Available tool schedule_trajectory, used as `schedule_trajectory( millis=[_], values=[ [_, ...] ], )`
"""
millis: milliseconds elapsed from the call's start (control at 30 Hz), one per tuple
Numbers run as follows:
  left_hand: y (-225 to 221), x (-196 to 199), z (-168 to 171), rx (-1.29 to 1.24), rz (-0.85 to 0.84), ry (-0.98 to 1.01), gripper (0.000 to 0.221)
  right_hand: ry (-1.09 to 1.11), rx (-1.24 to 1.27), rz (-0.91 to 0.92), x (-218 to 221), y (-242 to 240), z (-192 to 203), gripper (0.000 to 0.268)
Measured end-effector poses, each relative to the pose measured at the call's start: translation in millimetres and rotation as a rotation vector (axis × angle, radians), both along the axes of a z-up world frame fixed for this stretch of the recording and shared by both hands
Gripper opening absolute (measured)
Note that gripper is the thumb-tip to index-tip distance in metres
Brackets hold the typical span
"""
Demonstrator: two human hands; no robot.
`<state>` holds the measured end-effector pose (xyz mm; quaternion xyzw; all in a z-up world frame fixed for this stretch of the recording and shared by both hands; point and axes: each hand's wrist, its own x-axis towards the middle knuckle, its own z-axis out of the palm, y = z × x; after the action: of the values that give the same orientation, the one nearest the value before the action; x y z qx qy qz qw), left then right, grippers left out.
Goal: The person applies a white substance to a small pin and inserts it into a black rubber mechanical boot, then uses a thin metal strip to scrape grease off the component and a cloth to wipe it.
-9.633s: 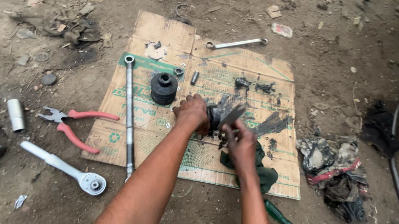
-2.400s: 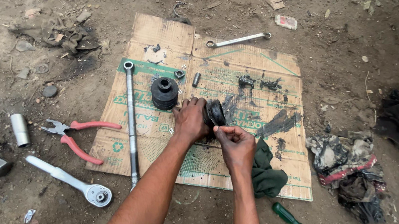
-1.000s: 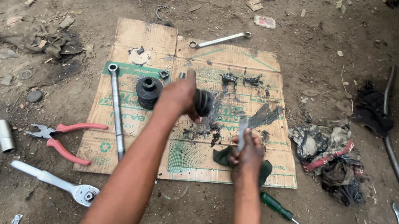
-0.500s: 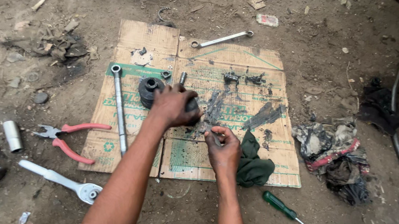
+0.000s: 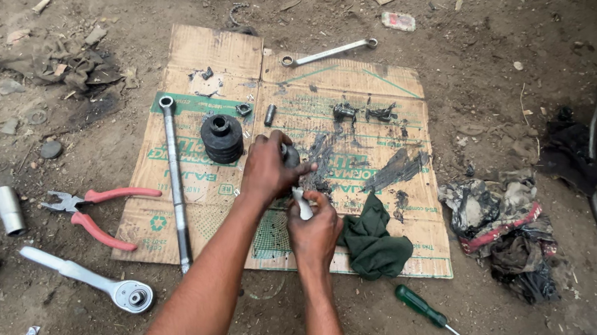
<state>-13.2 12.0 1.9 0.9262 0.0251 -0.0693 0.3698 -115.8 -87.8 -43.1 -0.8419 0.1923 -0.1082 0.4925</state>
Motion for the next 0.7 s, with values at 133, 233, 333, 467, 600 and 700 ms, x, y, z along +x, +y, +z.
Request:
schedule_trajectory(
  millis=[133,233,333,467,600,700],
  values=[
    [12.7,23.9,-23.0,-0.225,0.005,0.012,0.077,-0.053,-0.036,-0.06,2.0,3.5,15.5,0.029],
    [17.1,41.9,-38.7,-0.167,-0.055,0.038,0.06,-0.055,-0.044,-0.082,4.5,7.3,21.2,0.028],
    [17.7,53.9,-48.6,-0.125,-0.024,0.058,0.053,-0.1,-0.06,-0.077,5.5,8.9,15.5,0.026],
    [16.0,56.6,-53.1,-0.132,-0.016,0.079,0.053,-0.152,-0.207,-0.065,11.8,10.6,5.6,0.022],
    [12.7,52.7,-54.1,-0.115,-0.015,0.059,0.055,0.016,-0.185,-0.099,15.7,14.9,6.0,0.022],
    [9.7,52.9,-53.8,-0.137,0.014,0.077,0.058,-0.062,-0.133,-0.135,16.2,19.4,3.6,0.021]
  ],
)
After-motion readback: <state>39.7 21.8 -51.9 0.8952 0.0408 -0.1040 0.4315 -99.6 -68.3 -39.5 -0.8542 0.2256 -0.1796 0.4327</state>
